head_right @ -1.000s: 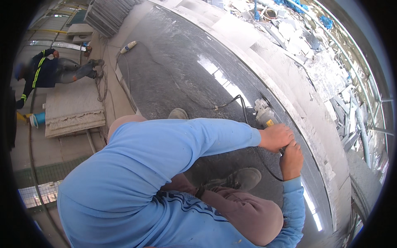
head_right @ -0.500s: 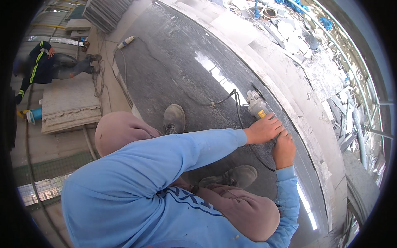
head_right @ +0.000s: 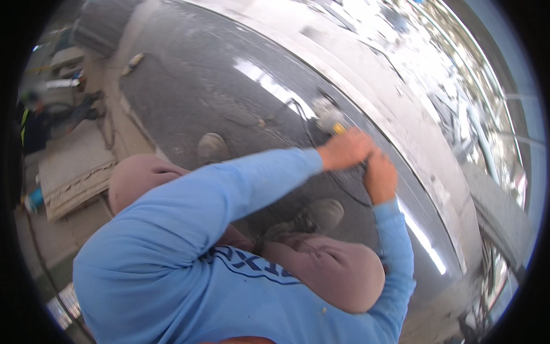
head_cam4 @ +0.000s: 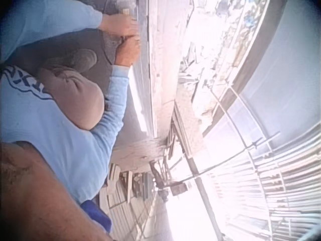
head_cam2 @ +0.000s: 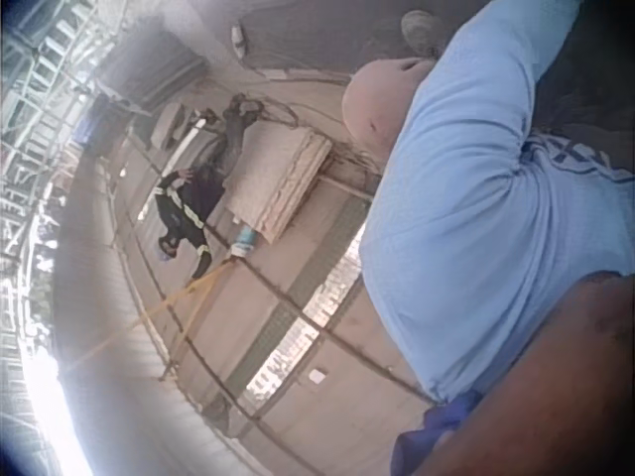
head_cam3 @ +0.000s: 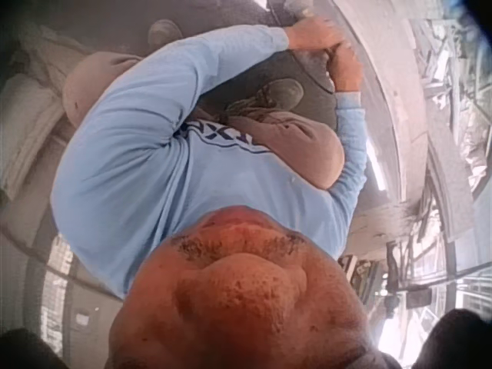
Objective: The person uses an angle grinder to smooth the surface of a large dark stone slab. The person holds the tool with both hands and moves it along the slab's surface, generating dust. The person briefly pauses to wipe the surface with a hand before resuming grinding.
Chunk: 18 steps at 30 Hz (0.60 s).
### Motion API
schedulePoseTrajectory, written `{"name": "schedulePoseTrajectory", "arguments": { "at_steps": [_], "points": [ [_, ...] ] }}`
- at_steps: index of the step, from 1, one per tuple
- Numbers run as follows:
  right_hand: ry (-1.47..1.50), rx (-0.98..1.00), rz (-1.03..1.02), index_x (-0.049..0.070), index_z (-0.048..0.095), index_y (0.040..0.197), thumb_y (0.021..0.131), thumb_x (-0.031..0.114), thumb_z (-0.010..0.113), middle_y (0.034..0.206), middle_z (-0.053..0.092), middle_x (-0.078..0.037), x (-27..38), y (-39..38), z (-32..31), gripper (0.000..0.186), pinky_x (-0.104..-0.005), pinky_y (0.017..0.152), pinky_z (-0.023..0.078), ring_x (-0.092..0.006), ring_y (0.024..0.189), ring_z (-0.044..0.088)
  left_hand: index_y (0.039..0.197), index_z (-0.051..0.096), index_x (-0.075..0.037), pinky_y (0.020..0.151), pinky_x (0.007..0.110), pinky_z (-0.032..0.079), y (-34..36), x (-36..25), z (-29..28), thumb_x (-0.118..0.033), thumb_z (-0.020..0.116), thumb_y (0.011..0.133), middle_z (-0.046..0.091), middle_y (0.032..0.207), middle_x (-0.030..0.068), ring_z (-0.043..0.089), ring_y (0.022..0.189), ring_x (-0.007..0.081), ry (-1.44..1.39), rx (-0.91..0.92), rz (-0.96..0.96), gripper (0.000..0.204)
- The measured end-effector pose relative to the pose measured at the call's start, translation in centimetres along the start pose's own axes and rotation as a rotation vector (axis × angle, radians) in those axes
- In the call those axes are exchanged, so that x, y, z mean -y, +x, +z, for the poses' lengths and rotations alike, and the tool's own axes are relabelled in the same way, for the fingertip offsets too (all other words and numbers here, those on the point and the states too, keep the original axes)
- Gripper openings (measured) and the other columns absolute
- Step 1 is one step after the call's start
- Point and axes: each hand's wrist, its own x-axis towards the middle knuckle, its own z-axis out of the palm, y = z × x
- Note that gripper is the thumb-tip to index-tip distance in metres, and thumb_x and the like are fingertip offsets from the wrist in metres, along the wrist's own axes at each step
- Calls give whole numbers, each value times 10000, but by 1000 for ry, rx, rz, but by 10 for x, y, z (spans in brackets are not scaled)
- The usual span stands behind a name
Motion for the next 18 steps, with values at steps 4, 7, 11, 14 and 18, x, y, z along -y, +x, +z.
{"name": "schedulePoseTrajectory", "arguments": {
  "at_steps": [4,7,11,14,18],
  "points": [
    [-58,49,56,-1,555,1065,843,-11,604,946,669,-226,5,15,4,228,-467,730,593,-388,868,703,1012,642,-92,851,401,479,1,11,-7,-137,610,857,639,959,74,625,945,255,33,131,-24,164],
    [-69,43,79,-2,550,1066,841,1,631,951,673,-226,9,21,10,239,-440,717,603,-378,863,713,1026,633,-74,862,396,472,-1,18,-8,-106,625,841,629,959,81,621,943,255,35,134,-36,188],
    [-100,36,81,0,542,1075,820,9,670,977,663,-198,16,21,11,285,-418,704,606,-364,877,708,1022,631,-62,861,395,470,-1,20,-11,-91,634,831,622,953,81,619,935,258,14,170,-46,193],
    [-75,-9,78,9,526,1068,779,18,706,977,643,-185,17,14,10,341,-437,702,594,-371,895,690,1017,631,-64,853,393,473,-4,16,-7,-102,633,843,622,943,77,619,928,255,20,130,-40,179],
    [-18,0,109,27,503,1056,723,37,745,961,626,-183,8,-4,6,412,-488,723,573,-388,906,666,943,614,-98,827,371,467,2,-3,-4,-144,617,868,618,904,54,617,912,225,77,71,-1,89]
  ]
}}
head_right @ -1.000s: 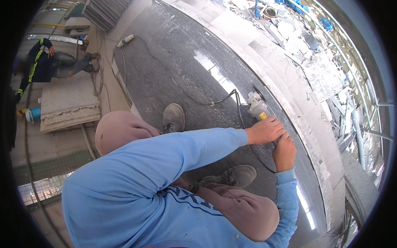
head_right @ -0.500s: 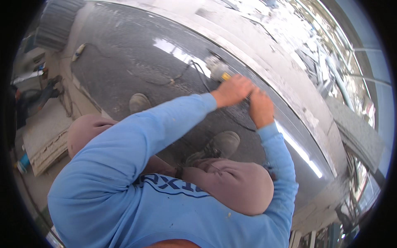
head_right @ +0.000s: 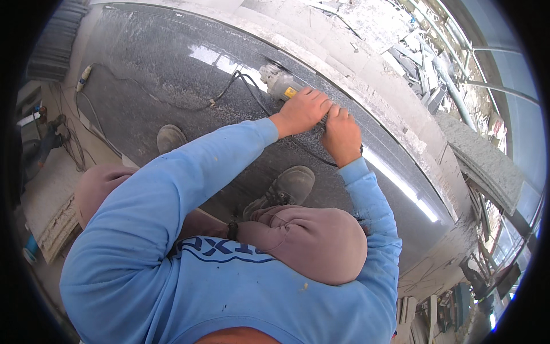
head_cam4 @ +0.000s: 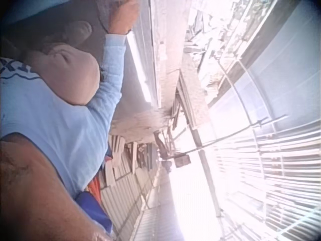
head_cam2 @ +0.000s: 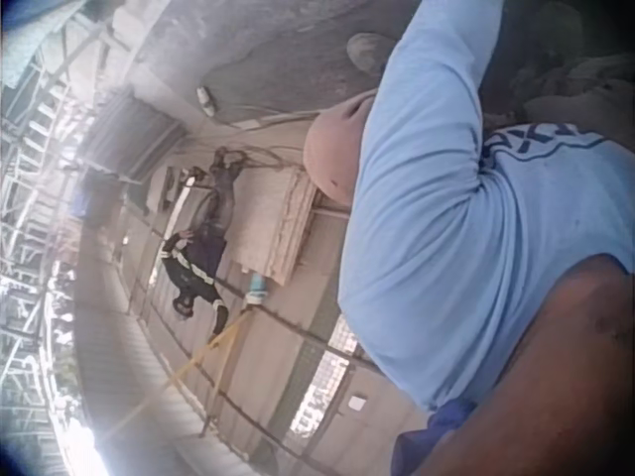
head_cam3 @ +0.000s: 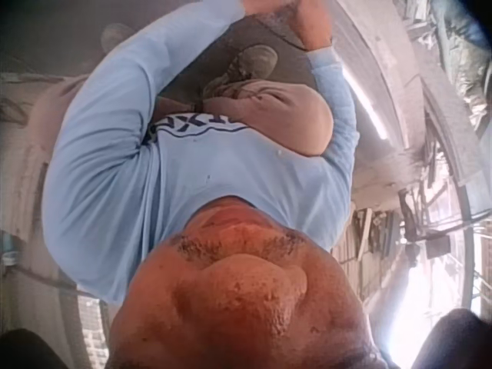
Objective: The person uses an angle grinder to smooth the surface of a large dark stone slab. The person holds the tool with both hands and moves it along the slab's surface, generating dust. The person briefly pauses to wipe the surface with a hand before resuming grinding.
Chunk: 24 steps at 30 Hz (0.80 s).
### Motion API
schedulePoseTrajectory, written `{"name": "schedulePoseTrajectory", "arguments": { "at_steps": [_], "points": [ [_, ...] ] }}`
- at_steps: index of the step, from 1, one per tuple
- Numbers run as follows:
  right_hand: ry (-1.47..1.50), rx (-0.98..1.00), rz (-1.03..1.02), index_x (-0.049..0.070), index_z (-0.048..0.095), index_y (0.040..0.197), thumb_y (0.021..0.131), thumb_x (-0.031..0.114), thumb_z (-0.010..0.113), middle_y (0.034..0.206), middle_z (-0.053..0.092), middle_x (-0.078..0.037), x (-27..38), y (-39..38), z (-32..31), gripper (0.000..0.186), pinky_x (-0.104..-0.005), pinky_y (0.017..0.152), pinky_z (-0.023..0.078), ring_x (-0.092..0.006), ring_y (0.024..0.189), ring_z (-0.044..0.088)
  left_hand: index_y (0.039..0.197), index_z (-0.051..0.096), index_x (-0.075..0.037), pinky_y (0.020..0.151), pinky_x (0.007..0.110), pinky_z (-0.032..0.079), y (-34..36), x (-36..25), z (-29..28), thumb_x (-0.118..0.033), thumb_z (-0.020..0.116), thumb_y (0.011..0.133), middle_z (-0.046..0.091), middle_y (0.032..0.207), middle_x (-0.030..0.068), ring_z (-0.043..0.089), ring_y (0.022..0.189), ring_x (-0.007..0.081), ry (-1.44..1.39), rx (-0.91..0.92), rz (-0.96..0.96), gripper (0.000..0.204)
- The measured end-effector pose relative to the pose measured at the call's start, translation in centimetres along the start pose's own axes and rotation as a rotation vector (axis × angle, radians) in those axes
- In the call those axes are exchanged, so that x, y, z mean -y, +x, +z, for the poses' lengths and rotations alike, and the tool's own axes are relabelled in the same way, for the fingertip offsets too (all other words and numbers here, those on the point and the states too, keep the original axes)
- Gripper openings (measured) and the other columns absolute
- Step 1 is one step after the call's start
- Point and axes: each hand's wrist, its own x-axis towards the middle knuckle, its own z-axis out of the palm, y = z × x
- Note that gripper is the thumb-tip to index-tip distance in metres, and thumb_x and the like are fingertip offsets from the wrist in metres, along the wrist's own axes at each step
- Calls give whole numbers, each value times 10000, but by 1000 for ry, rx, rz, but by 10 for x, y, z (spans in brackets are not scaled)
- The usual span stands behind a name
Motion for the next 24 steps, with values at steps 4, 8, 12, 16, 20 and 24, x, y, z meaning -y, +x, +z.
{"name": "schedulePoseTrajectory", "arguments": {
  "at_steps": [4,8,12,16,20,24],
  "points": [
    [-53,14,-32,31,533,1055,751,35,725,942,642,-156,-4,-8,-12,360,-415,651,593,-343,850,700,908,607,-113,821,363,465,3,-10,-1,-158,608,877,615,896,45,618,912,216,17,26,2,54],
    [-27,11,7,34,518,1042,766,22,702,945,650,-190,-5,-2,-2,333,-475,706,581,-387,872,690,1009,633,-63,858,387,477,1,-5,0,-108,632,849,624,945,75,625,936,254,-81,37,-24,167],
    [-66,-18,-20,19,558,1046,824,15,658,953,675,-197,-2,8,4,244,-431,670,603,-365,862,714,1016,632,-60,868,389,476,0,4,-1,-93,638,840,624,950,75,626,944,257,-71,71,-41,179],
    [-71,0,-38,6,569,1065,857,21,633,967,687,-204,-1,19,13,218,-415,672,614,-363,867,723,1022,631,-64,869,391,473,-2,13,0,-85,635,838,623,956,75,624,954,257,-67,91,-50,185],
    [-49,11,-34,-1,557,1072,852,18,645,980,679,-219,2,23,12,237,-436,718,612,-383,878,717,1006,626,-70,862,391,469,-3,17,2,-81,628,842,616,946,75,621,953,255,-76,65,-64,164],
    [-31,65,5,2,549,1064,831,12,667,984,672,-225,2,11,-13,262,-449,742,605,-395,888,708,978,621,-72,851,390,471,4,3,-3,-81,627,839,608,928,74,620,941,255,-93,56,-58,140]
  ]
}}
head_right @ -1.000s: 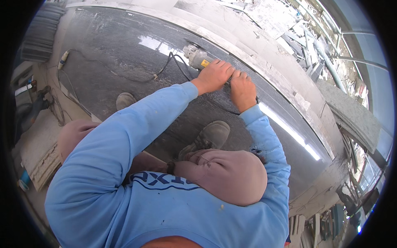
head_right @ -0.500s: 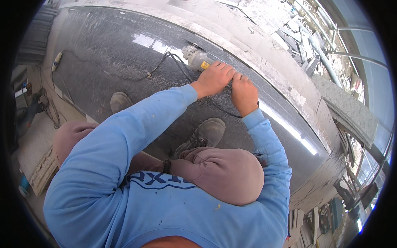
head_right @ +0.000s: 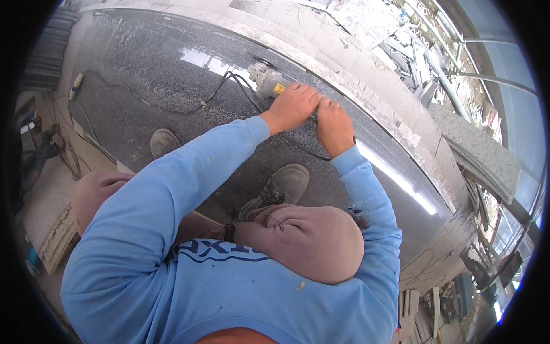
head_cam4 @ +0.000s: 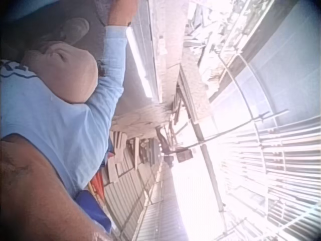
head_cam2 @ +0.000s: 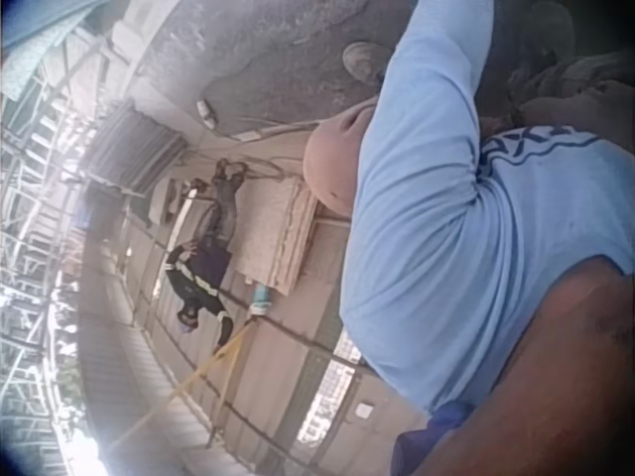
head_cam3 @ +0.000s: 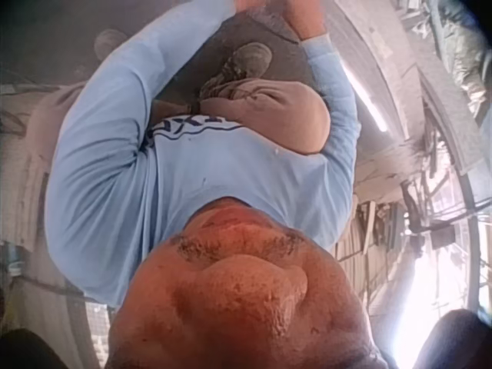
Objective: The person uses an angle grinder to smooth the surface of a large dark stone slab. The person holds the tool with both hands and moves it along the slab's surface, generating dust. The person briefly pauses to wipe the surface with a hand before resuming grinding.
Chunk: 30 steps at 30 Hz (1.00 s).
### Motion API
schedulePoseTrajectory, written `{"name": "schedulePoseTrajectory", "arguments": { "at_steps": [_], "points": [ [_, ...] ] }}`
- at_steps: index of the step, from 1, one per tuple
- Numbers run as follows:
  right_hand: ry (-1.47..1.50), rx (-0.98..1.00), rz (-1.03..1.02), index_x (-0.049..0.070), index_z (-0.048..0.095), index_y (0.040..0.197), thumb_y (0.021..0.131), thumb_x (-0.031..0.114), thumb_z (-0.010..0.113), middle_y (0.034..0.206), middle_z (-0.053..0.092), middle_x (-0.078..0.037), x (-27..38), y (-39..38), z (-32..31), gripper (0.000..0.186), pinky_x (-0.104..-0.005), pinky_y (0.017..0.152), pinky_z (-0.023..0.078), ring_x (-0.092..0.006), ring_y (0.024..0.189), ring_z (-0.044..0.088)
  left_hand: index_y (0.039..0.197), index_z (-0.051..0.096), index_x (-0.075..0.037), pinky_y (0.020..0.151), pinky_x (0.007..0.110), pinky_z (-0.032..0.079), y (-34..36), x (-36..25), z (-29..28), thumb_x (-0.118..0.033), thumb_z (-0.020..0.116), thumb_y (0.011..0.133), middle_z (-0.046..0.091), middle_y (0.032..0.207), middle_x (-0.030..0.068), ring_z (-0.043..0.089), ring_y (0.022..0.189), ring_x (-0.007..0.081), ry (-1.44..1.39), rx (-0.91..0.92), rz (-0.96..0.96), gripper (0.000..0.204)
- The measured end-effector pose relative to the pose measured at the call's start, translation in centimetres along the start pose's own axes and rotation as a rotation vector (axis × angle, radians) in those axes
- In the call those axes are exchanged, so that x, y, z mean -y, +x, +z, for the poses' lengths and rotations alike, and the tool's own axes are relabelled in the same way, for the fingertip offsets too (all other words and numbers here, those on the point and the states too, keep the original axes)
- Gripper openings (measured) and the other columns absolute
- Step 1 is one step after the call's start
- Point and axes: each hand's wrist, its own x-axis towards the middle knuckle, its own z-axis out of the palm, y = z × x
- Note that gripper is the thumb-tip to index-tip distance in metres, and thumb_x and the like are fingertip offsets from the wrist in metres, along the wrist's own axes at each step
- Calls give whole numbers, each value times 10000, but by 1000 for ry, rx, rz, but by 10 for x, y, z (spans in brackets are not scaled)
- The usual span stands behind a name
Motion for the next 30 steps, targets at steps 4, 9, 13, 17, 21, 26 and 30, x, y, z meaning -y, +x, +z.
{"name": "schedulePoseTrajectory", "arguments": {
  "at_steps": [4,9,13,17,21,26,30],
  "points": [
    [-46,25,10,5,548,1067,813,0,673,975,668,-214,-7,-14,-10,284,-441,737,604,-383,884,707,964,623,-68,846,390,473,4,-17,-1,-82,637,825,609,923,77,619,932,260,-9,-18,4,141],
    [-75,-26,-10,5,558,1042,822,8,666,956,674,-198,-10,-15,-1,245,-422,714,608,-361,870,713,1004,634,-54,861,395,475,4,-16,2,-75,656,806,620,947,84,621,945,268,-53,-21,4,200],
    [-46,-34,-21,7,567,1022,832,6,654,954,681,-200,-4,-3,8,209,-419,700,611,-362,871,718,1049,639,-43,888,399,476,-1,-2,1,-62,668,795,627,979,89,624,976,275,-37,7,9,256],
    [-39,-38,-27,5,559,1045,834,-6,644,986,680,-215,3,11,17,227,-424,709,613,-375,898,718,1063,638,-45,903,404,474,-6,14,2,-60,676,787,628,990,90,623,995,277,-16,24,-1,279],
    [-11,-19,-18,0,548,1065,836,-4,643,1005,674,-223,3,10,14,248,-430,722,613,-385,913,714,1053,634,-52,886,405,472,-5,13,3,-63,664,802,624,982,84,622,987,275,-18,22,-8,253],
    [-9,3,-4,0,543,1059,832,-7,644,992,668,-219,-7,-9,-3,248,-437,725,611,-390,912,711,938,601,-105,837,375,466,3,-10,4,-128,610,861,605,908,54,614,916,230,21,-56,25,81],
    [-48,2,0,3,545,1048,826,-2,655,986,668,-215,-13,-17,-4,248,-435,716,611,-385,902,712,942,601,-102,839,374,468,5,-19,6,-129,614,859,606,913,54,616,921,227,17,-55,20,88]
  ]
}}
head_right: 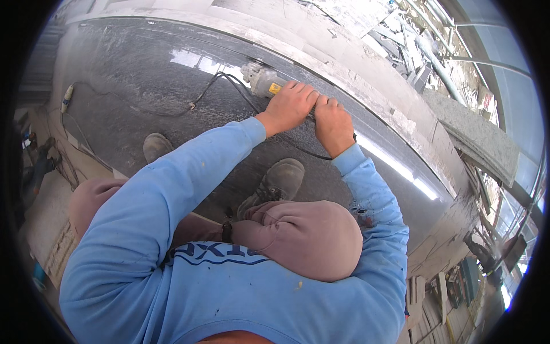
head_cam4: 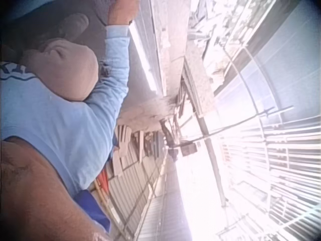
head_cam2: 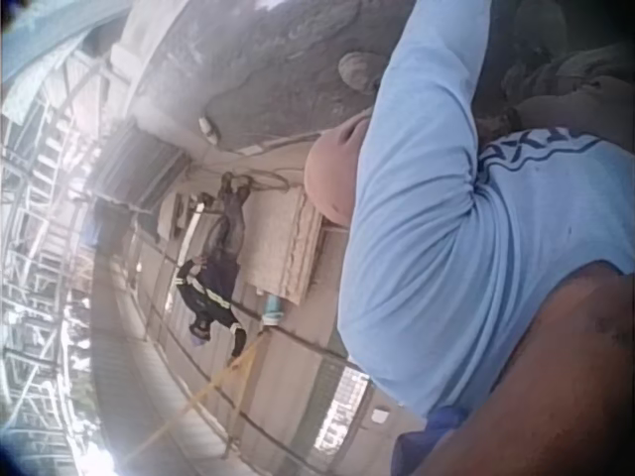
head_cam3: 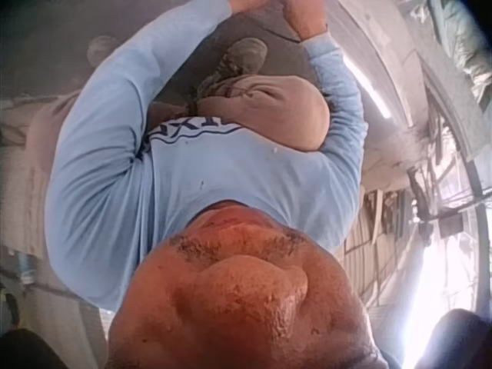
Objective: The person uses an angle grinder to smooth the surface of a large dark stone slab. The person holds the tool with both hands and moves it along the slab's surface, generating dust. The person briefly pauses to wipe the surface with a hand before resuming grinding.
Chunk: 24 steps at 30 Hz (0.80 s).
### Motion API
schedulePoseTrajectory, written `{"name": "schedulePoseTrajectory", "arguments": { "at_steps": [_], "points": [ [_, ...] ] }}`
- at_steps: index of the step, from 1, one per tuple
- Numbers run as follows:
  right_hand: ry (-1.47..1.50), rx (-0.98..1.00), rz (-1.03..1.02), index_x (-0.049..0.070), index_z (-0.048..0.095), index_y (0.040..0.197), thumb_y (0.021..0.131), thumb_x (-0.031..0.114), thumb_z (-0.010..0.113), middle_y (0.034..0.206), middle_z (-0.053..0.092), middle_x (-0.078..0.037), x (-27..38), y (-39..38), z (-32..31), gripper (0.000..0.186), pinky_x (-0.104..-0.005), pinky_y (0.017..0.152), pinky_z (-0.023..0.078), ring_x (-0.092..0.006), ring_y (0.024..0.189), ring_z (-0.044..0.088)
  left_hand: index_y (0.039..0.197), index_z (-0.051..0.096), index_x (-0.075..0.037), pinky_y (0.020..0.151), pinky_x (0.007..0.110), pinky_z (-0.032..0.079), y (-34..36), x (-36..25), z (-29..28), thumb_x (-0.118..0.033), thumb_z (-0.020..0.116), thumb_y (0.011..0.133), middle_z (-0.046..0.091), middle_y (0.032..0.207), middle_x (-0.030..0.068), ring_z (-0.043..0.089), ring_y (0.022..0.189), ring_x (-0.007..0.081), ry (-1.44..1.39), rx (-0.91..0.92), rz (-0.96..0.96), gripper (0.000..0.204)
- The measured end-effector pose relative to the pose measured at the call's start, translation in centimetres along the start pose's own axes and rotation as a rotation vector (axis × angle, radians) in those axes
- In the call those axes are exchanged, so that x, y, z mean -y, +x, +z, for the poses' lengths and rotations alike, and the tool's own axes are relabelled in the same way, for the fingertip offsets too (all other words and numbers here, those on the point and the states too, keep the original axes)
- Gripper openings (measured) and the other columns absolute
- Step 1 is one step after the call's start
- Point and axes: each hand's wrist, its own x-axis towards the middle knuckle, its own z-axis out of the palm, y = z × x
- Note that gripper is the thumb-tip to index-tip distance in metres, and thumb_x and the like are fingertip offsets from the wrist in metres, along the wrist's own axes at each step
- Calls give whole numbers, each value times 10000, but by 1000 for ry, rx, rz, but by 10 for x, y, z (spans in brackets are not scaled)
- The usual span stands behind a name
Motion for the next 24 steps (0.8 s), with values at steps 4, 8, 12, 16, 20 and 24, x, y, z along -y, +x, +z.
{"name": "schedulePoseTrajectory", "arguments": {
  "at_steps": [4,8,12,16,20,24],
  "points": [
    [-1,-31,-46,6,554,1032,835,11,657,974,673,-211,-1,5,6,223,-427,702,612,-374,876,718,967,607,-97,849,369,467,-3,6,1,-129,617,860,609,936,56,616,934,227,3,8,2,112],
    [26,-28,-22,9,532,1058,805,10,683,984,666,-210,2,16,20,295,-457,733,599,-383,897,706,1082,638,-45,889,398,473,-7,16,1,-73,679,779,634,1012,83,619,992,267,-21,81,-18,306],
    [-3,-60,-43,3,562,1032,854,16,644,977,687,-209,8,26,27,197,-428,699,617,-367,879,726,1059,626,-54,881,403,469,-10,28,-1,-69,685,767,624,1001,81,615,987,269,-2,122,-18,299],
    [10,-19,-21,-2,557,1042,849,13,651,986,686,-214,14,28,19,215,-429,719,618,-370,904,723,1042,615,-60,863,404,467,-10,31,-1,-69,683,768,613,975,78,612,965,270,23,120,-13,282],
    [76,64,31,6,504,1080,786,11,717,1051,645,-220,4,17,11,363,-475,804,595,-402,1005,682,1027,617,-57,853,400,468,-4,17,-2,-63,672,777,612,958,77,612,936,271,-26,53,2,256],
    [40,67,48,10,502,1067,761,14,751,1038,642,-212,-2,2,1,395,-467,805,597,-397,994,680,1007,619,-54,852,394,471,1,1,-1,-54,664,784,610,949,79,612,921,269,-52,0,10,227]
  ]
}}
